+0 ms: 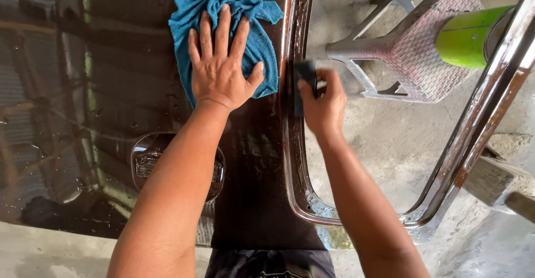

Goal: Sand the surface of a car door using a sanding block and water.

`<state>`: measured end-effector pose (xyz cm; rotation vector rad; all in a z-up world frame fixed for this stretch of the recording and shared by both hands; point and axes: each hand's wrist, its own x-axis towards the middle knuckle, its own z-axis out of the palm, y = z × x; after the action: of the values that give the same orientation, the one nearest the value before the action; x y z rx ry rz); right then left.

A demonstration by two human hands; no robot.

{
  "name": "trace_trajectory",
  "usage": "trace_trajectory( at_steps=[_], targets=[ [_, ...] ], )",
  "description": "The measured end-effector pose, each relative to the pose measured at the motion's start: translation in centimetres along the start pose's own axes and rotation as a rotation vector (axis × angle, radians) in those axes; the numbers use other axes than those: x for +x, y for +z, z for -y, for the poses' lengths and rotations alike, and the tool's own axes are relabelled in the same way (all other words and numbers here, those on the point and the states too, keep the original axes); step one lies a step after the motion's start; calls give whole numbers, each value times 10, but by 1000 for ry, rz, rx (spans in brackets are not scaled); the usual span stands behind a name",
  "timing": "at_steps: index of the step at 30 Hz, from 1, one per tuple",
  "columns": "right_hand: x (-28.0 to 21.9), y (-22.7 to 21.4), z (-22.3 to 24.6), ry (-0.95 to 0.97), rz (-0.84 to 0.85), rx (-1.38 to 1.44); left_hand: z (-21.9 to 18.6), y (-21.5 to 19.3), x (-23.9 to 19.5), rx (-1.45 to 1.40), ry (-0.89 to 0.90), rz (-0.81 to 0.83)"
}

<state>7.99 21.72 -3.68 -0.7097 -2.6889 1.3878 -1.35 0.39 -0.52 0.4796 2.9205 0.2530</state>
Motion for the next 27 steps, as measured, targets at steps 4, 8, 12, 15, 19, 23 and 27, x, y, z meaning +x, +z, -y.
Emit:
trace_trajectory(
  at_steps=[4, 8, 12, 15, 19, 23, 27],
  targets=[
    [83, 14, 5, -257, -120, -8, 1, 1, 0, -3, 22, -36],
    [121, 17, 19, -413, -169, -26, -2, -1, 0, -2, 9, -8],
    [89, 10, 22, -193, -87, 48, 0, -1, 1, -2, 0, -2],
    [32, -1, 12, -56, -10, 104, 0, 2, 0, 10, 8, -13],
    [21, 3, 4, -18, -47, 76, 0, 1, -1, 14, 18, -16],
    [95, 22, 8, -221, -148, 77, -1, 0, 1, 30, 16, -21],
    [127, 25, 16, -434, -259, 17, -2, -1, 2, 24, 1, 1]
  ],
)
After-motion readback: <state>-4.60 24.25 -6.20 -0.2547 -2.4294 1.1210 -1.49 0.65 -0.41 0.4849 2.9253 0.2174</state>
